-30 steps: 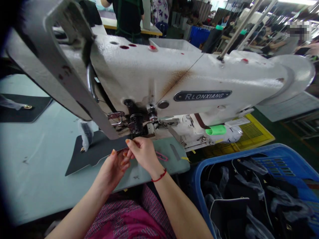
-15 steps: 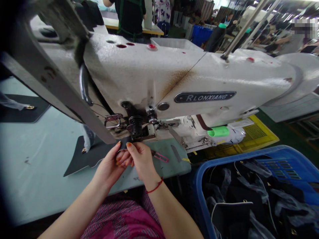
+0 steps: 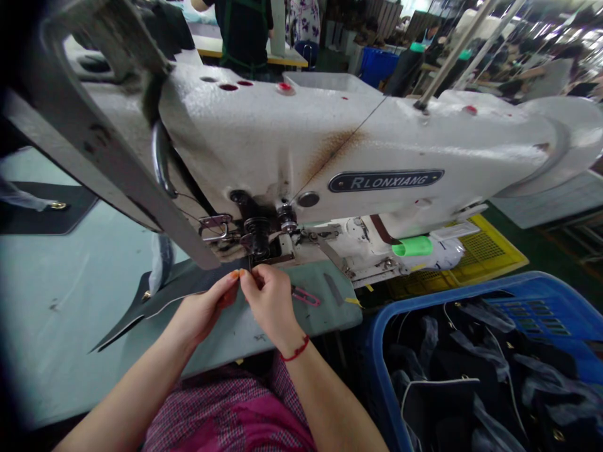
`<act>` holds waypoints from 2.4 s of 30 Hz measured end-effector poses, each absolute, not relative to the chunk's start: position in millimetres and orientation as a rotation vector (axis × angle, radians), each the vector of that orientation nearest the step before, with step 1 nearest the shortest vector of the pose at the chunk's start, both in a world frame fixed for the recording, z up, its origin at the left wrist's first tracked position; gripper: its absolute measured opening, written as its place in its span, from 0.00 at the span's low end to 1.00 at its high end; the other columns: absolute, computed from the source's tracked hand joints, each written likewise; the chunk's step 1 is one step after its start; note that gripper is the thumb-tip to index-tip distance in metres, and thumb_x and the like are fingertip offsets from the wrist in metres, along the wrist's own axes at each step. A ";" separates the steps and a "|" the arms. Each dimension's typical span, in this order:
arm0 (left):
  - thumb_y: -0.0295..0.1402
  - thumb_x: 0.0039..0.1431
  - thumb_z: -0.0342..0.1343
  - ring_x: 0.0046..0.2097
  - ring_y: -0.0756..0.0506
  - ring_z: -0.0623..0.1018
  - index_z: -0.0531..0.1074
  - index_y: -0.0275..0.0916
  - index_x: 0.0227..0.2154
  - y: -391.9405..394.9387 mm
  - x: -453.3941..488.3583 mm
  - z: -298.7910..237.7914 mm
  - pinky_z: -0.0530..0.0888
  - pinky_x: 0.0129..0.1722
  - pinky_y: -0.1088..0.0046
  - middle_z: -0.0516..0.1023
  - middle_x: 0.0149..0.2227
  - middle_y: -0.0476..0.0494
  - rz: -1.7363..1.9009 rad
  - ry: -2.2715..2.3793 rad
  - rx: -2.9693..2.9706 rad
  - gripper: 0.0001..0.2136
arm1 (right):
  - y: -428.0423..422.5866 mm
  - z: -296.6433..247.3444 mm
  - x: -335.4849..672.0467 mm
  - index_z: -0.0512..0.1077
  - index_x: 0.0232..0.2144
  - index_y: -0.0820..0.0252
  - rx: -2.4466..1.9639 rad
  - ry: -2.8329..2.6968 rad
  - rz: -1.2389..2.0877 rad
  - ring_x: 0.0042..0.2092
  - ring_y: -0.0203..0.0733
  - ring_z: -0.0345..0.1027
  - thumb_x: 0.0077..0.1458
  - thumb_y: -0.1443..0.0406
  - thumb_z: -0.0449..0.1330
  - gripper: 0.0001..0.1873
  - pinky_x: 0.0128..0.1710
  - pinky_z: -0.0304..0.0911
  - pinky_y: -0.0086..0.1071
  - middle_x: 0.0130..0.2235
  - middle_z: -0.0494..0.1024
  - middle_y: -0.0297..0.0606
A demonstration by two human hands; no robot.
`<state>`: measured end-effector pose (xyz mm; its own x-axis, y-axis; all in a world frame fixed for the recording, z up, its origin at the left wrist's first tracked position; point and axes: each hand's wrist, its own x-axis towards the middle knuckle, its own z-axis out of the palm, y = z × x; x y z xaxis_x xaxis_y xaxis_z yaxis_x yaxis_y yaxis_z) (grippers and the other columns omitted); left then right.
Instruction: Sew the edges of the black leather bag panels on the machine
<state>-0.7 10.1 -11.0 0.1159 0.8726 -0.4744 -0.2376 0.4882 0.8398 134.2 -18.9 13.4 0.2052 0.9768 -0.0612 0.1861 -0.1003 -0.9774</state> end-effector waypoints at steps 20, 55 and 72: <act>0.47 0.39 0.71 0.23 0.53 0.58 0.66 0.37 0.15 16.8 6.1 -6.7 0.60 0.22 0.77 0.59 0.17 0.55 0.758 1.049 0.633 0.22 | -19.1 10.4 132.9 0.68 0.23 0.60 -1.343 -0.926 1.218 0.19 0.29 0.60 0.58 0.55 0.58 0.17 0.19 0.56 0.23 0.19 0.70 0.30; 0.39 0.45 0.63 0.21 0.54 0.58 0.64 0.39 0.14 20.3 51.1 -6.6 0.57 0.22 0.76 0.59 0.15 0.56 1.264 1.109 0.419 0.16 | -71.2 -66.7 108.5 0.69 0.22 0.61 -1.476 -1.080 1.481 0.18 0.32 0.64 0.61 0.60 0.55 0.17 0.19 0.57 0.22 0.21 0.74 0.34; 0.39 0.47 0.65 0.26 0.52 0.69 0.72 0.38 0.20 10.8 82.4 -4.2 0.65 0.28 0.77 0.72 0.23 0.51 1.477 1.273 0.117 0.11 | -65.9 -62.8 114.9 0.75 0.37 0.61 -1.426 -0.870 1.185 0.38 0.41 0.75 0.58 0.62 0.56 0.11 0.39 0.69 0.31 0.38 0.81 0.39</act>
<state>82.4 10.8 -4.2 -0.3686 0.7552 -0.5421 -0.6478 0.2096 0.7324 114.9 -65.9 -62.8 0.2481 0.9456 -0.2107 -0.0827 -0.1960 -0.9771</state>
